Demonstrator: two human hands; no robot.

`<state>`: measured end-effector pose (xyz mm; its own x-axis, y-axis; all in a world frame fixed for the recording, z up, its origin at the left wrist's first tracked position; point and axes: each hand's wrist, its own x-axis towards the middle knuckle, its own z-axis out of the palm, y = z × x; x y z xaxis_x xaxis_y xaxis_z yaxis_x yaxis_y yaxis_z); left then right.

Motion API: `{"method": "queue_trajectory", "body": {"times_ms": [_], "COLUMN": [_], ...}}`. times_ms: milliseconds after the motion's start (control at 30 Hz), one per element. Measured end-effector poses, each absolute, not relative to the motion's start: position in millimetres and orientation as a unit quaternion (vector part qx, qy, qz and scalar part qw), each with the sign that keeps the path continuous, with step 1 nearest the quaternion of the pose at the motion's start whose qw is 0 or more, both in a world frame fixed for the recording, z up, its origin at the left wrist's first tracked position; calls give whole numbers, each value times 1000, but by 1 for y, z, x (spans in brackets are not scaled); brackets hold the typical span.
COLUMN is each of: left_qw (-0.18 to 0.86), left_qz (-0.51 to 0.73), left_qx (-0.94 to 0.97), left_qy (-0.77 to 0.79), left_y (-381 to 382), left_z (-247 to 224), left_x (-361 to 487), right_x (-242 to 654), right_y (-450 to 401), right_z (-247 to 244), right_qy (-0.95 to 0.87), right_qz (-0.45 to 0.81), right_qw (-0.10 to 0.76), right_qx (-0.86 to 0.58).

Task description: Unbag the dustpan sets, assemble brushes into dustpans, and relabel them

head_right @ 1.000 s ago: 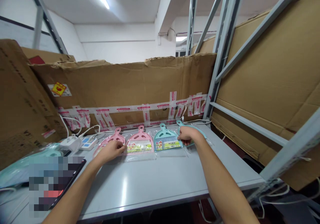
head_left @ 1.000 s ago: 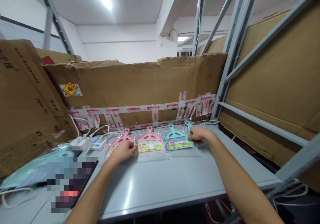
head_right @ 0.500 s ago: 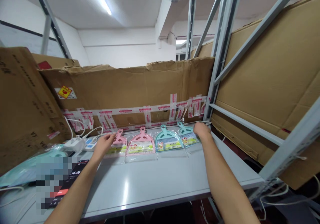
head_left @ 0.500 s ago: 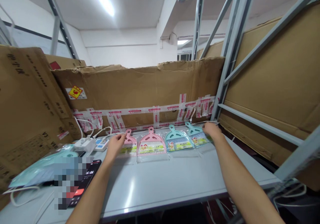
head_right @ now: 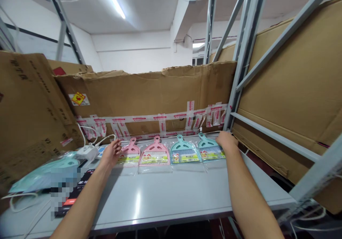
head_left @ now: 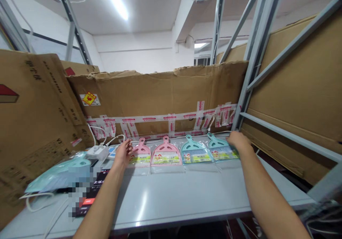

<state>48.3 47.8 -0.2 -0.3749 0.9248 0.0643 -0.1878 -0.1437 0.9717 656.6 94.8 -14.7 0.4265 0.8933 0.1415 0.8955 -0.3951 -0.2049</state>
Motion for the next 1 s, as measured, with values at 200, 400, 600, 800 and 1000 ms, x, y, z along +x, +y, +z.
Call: {"method": "queue_trajectory", "body": {"times_ms": [200,400,600,800,1000], "left_qw": [420,404,375,365,353], "left_qz": [635,609,603,586,552], "left_qx": [398,437,450,489,545], "left_qy": [512,524,541,533,524], "left_y": [50,51,50,45,37], "left_z": [-15,-19,-14,-9,-9], "left_x": [62,66,62,72,89], "right_x": [618,591,595,607,606], "right_y": [95,90,91,102,121], "right_z": [-4,-2,-3,-25,-43], "right_qy": [-599,-623,-618,-591,-666], "right_qz": [-25,-28,-45,-45,22], "right_qw": [169,174,175,158,186], "right_qx": [-783,-762,-765,-790,-722]}}
